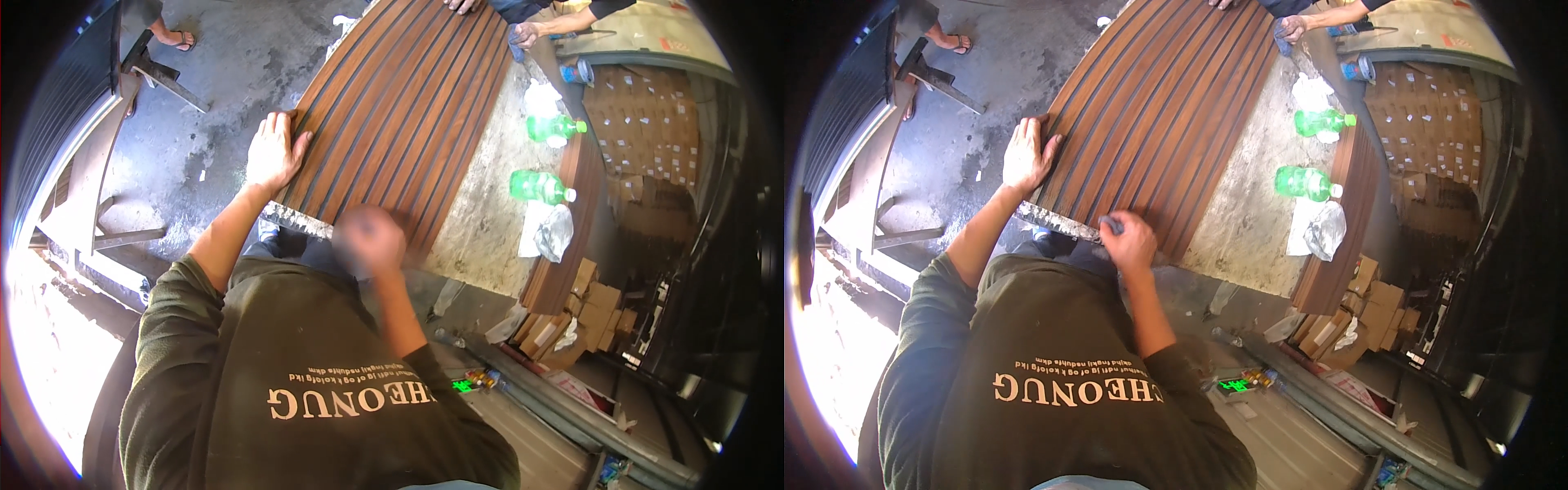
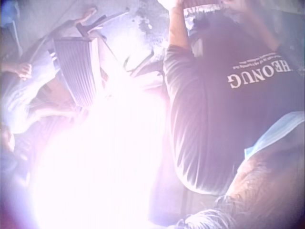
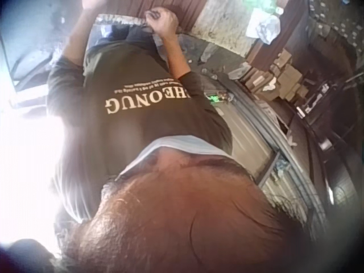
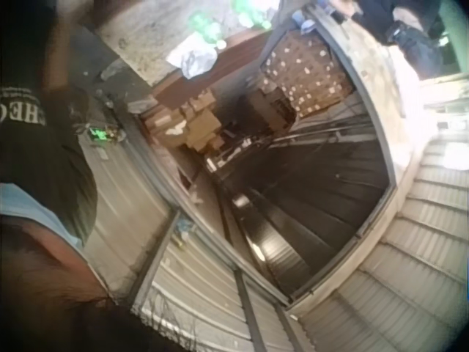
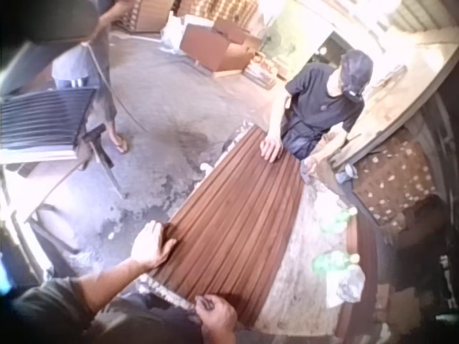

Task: The person wipes a slatted wood panel with a cloth, applies liquid from a plastic bottle to the panel, continues cleaning, and then lifts and carries the panel away.

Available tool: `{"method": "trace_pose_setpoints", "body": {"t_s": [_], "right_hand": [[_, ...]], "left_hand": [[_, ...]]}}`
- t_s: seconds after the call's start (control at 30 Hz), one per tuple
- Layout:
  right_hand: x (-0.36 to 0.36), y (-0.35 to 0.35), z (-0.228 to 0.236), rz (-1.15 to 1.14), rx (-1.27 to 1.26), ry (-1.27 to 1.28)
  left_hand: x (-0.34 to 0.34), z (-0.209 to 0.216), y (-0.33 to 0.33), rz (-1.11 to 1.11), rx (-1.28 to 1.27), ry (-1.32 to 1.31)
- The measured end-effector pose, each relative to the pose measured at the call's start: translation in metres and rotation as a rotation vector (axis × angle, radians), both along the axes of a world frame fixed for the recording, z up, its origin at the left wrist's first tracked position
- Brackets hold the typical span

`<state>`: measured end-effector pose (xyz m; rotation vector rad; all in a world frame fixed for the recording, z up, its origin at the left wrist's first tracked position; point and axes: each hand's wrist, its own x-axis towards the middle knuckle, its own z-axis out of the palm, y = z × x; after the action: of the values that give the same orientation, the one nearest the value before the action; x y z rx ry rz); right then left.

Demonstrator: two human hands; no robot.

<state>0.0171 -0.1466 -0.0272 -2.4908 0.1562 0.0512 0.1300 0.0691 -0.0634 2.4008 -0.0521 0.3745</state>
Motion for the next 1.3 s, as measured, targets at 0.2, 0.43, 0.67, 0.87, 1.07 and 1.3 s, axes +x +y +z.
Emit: {"method": "trace_pose_setpoints", "body": {"t_s": [0.2, 0.43, 0.67, 0.87, 1.07, 1.3], "right_hand": [[-0.010, -0.001, 0.004, -0.008, -0.017, 0.065], [0.022, -0.006, 0.000, 0.094, -0.122, -0.067], [0.013, 0.005, 0.029, 0.145, -0.132, 0.207], [0.029, 0.019, 0.013, 0.061, -0.079, 0.070], [0.039, 0.013, 0.002, 0.088, -0.078, -0.022], [0.013, 0.025, 0.006, 0.083, -0.080, 0.100]], "left_hand": [[-0.003, 0.003, -0.001, 0.009, 0.002, 0.005], [0.002, 0.007, -0.001, 0.013, 0.031, -0.004], [0.001, -0.001, 0.000, 0.012, 0.007, 0.011], [0.000, 0.004, -0.001, 0.016, 0.013, 0.056], [0.002, 0.002, 0.000, 0.020, 0.026, -0.007], [-0.003, -0.002, 0.002, 0.016, 0.020, 0.016]]}}
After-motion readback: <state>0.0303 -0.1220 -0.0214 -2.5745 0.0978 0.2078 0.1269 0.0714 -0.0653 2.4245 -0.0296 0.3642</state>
